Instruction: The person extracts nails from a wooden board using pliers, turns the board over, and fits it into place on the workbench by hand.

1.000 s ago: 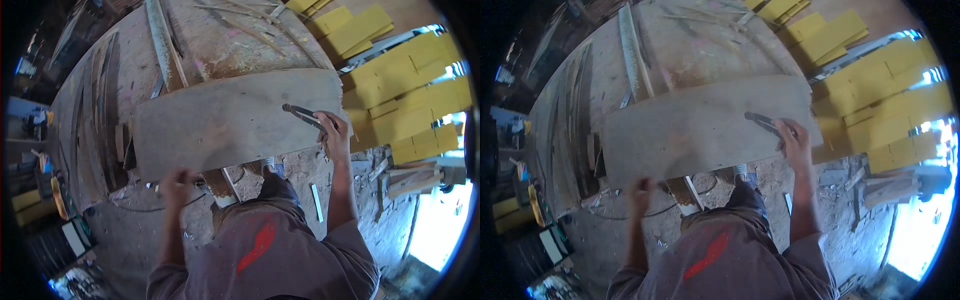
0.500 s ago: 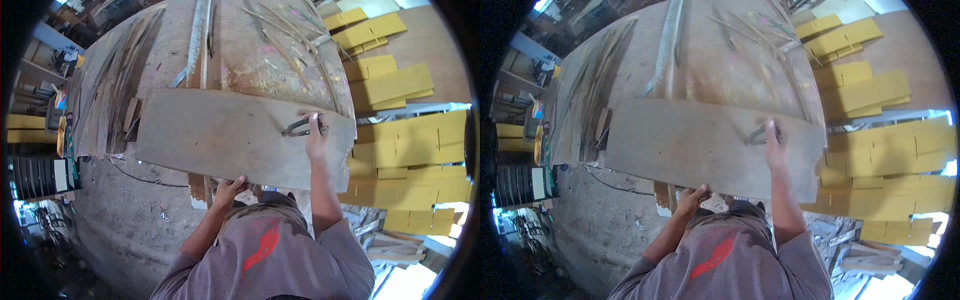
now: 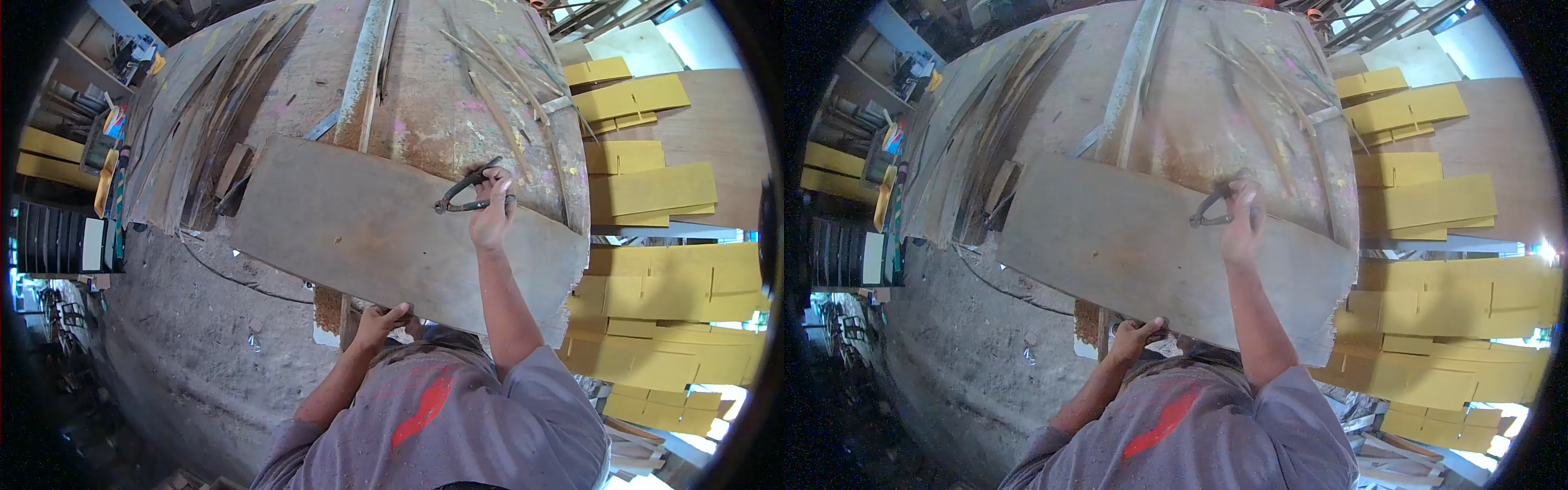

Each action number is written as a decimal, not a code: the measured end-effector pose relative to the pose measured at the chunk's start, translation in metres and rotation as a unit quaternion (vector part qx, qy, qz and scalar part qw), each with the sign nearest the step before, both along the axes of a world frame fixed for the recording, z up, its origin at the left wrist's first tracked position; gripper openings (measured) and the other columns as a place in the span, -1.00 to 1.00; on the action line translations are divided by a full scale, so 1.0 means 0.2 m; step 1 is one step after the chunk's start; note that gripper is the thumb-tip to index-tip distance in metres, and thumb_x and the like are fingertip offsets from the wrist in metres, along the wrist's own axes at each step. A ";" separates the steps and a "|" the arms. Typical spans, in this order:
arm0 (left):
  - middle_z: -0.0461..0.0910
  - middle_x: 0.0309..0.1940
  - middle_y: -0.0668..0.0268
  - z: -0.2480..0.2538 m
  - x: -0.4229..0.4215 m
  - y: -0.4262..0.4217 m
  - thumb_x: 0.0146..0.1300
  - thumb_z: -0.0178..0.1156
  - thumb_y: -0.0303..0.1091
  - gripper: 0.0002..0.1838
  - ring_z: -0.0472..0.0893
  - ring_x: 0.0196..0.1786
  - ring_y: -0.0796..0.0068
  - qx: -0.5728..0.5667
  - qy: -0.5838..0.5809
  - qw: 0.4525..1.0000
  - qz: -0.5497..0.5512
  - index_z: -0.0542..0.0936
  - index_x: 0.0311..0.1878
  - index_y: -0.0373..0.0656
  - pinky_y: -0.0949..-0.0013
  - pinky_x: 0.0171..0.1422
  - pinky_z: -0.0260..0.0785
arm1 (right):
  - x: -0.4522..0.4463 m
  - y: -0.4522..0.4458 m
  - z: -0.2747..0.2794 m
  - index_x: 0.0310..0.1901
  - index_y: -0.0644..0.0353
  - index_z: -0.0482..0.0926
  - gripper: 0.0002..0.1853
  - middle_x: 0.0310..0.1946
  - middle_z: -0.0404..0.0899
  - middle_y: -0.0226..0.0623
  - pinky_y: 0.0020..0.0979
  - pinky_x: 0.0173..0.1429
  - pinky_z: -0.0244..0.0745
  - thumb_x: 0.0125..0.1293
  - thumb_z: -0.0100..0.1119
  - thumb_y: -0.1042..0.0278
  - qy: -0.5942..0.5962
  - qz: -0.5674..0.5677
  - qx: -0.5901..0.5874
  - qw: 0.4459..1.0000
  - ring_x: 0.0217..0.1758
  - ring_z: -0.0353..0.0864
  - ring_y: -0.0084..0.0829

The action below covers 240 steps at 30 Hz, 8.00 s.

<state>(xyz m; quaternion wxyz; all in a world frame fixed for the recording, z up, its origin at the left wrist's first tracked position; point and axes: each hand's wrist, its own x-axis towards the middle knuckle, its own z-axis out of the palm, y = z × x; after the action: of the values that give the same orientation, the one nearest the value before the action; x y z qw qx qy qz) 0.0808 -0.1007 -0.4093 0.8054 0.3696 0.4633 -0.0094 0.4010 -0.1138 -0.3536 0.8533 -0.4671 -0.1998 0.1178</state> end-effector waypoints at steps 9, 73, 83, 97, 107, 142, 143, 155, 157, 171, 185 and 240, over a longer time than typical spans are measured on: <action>0.79 -0.14 0.07 0.04 0.01 0.04 0.41 0.45 -0.11 -0.50 0.79 -0.07 0.32 0.010 -0.008 0.999 -0.044 0.72 -0.02 -0.51 0.28 0.12 0.64 | -0.16 0.11 0.06 0.06 0.19 0.42 -0.73 -0.05 0.53 -0.21 -0.27 0.25 0.43 0.71 -0.05 0.13 -0.190 0.070 -0.072 0.977 0.04 0.53 -0.39; 0.70 0.10 -0.18 -0.08 -0.52 2.23 0.54 0.19 0.09 -0.38 0.67 0.20 -0.14 0.548 0.116 0.816 -0.142 0.58 0.25 -0.38 0.11 0.29 0.48 | -1.15 1.40 0.17 0.29 0.38 0.59 -0.54 0.16 0.70 -0.16 -0.33 0.40 0.52 0.58 0.25 0.17 -0.045 0.202 -0.307 0.929 0.27 0.65 -0.38; 0.70 -0.18 -0.22 -0.11 -0.37 2.14 0.61 0.01 0.16 -0.30 0.65 -0.05 -0.32 0.585 0.180 0.783 -0.111 0.66 -0.05 -0.49 -0.09 0.07 0.44 | -1.32 -0.72 -0.39 -0.12 0.30 0.65 -0.57 -0.20 0.68 -0.20 -0.16 -0.19 0.56 0.56 0.20 -0.01 0.351 -0.412 -0.416 0.731 -0.27 0.70 -0.25; 0.73 -0.25 0.15 0.26 -0.43 1.58 0.55 0.26 -0.15 -0.64 0.69 -0.17 0.33 0.754 0.140 0.641 -0.017 0.68 -0.08 -0.35 0.27 -0.06 0.51 | -0.72 -1.56 -0.07 0.07 0.34 0.65 -0.61 -0.29 0.78 -0.10 -0.37 -0.24 0.68 0.58 0.18 0.09 0.236 0.158 -0.434 0.855 -0.34 0.79 -0.33; 0.71 -0.02 0.16 0.13 -0.27 -0.02 0.60 0.17 -0.26 -0.64 0.75 0.01 0.35 0.101 -0.037 0.990 -0.092 0.57 0.23 -0.37 0.26 0.18 0.64 | 0.69 -0.97 -0.48 0.30 0.28 0.59 -0.43 0.15 0.69 0.16 -0.03 0.36 0.51 0.51 0.23 -0.06 -0.421 -0.072 -0.622 0.657 0.20 0.69 0.08; 0.64 -0.12 0.47 1.48 -0.36 -0.52 0.53 0.23 -0.33 -0.72 0.55 -0.19 0.66 0.640 -0.232 0.723 0.115 0.63 0.17 -0.28 0.46 -0.03 0.44 | -0.22 -1.52 0.43 0.02 0.32 0.67 -0.51 -0.36 0.64 -0.40 -0.41 -0.20 0.49 0.68 0.06 -0.06 -0.097 -0.004 -0.201 0.975 -0.30 0.53 -0.59; 0.64 -0.12 0.46 1.60 -0.37 -0.52 0.54 0.22 -0.33 -0.72 0.55 -0.18 0.66 0.650 -0.222 0.717 0.115 0.63 0.18 -0.27 0.46 -0.01 0.43 | -0.25 -1.58 0.51 0.00 0.29 0.64 -0.53 -0.39 0.56 -0.49 -0.48 -0.25 0.43 0.69 0.04 -0.05 -0.051 0.073 -0.224 0.970 -0.32 0.47 -0.67; 0.64 0.28 0.17 1.94 -1.48 -0.92 0.58 0.20 -0.30 -0.51 0.60 0.36 0.32 0.671 -0.171 0.698 0.184 0.48 0.47 -0.28 0.25 0.51 0.35 | -0.70 -1.67 0.69 0.47 0.49 0.36 -0.23 0.44 0.42 -0.05 -0.20 0.57 0.27 0.73 -0.22 -0.21 -0.052 0.037 -0.019 0.998 0.44 0.41 -0.22; 0.64 0.28 0.20 1.65 -1.71 -1.02 0.57 0.22 -0.23 -0.50 0.59 0.37 0.33 0.614 -0.118 0.729 0.279 0.50 0.46 -0.25 0.23 0.51 0.34 | -0.71 -1.68 0.67 0.44 0.49 0.39 -0.21 0.40 0.46 -0.05 -0.20 0.53 0.31 0.71 -0.19 -0.24 -0.041 0.019 -0.018 0.999 0.40 0.45 -0.21; 0.49 0.45 0.09 0.31 -1.30 -2.02 0.44 0.35 -0.32 -0.36 0.52 0.46 0.10 0.163 -0.244 0.934 0.206 0.39 0.52 -0.24 -0.05 0.53 0.40 | -0.86 -1.79 0.31 0.40 0.54 0.44 -0.11 0.34 0.54 -0.03 -0.21 0.49 0.35 0.60 -0.01 -0.36 0.041 0.021 -0.211 0.976 0.34 0.51 -0.24; 0.73 0.10 0.18 -0.03 -1.37 -2.37 0.42 0.37 -0.37 -0.60 0.74 0.14 0.23 0.065 -0.111 0.945 0.302 0.61 0.26 -0.28 0.11 0.32 0.60 | -1.07 -2.07 -0.29 -0.08 0.43 0.69 -0.40 -0.25 0.67 -0.27 -0.22 -0.10 0.46 0.63 0.05 -0.12 0.105 -0.012 -0.461 0.881 -0.19 0.53 -0.43; 0.72 -0.11 0.35 -0.35 -0.55 -1.96 0.40 0.46 -0.20 -0.55 0.66 -0.19 0.46 0.014 0.207 0.802 0.560 0.66 0.22 -0.27 0.32 -0.07 0.50 | 0.17 -0.69 -0.55 0.31 0.44 0.59 -0.28 -0.17 0.63 0.00 -0.03 0.20 0.42 0.40 0.34 -0.09 -0.459 0.001 -0.574 0.678 0.03 0.60 0.00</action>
<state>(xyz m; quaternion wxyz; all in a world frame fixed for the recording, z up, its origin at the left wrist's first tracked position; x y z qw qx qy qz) -0.0287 -0.4929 -0.4798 0.5506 0.0468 0.7451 0.3735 0.4346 -0.2516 -0.4628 0.2187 -0.8602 -0.4603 -0.0189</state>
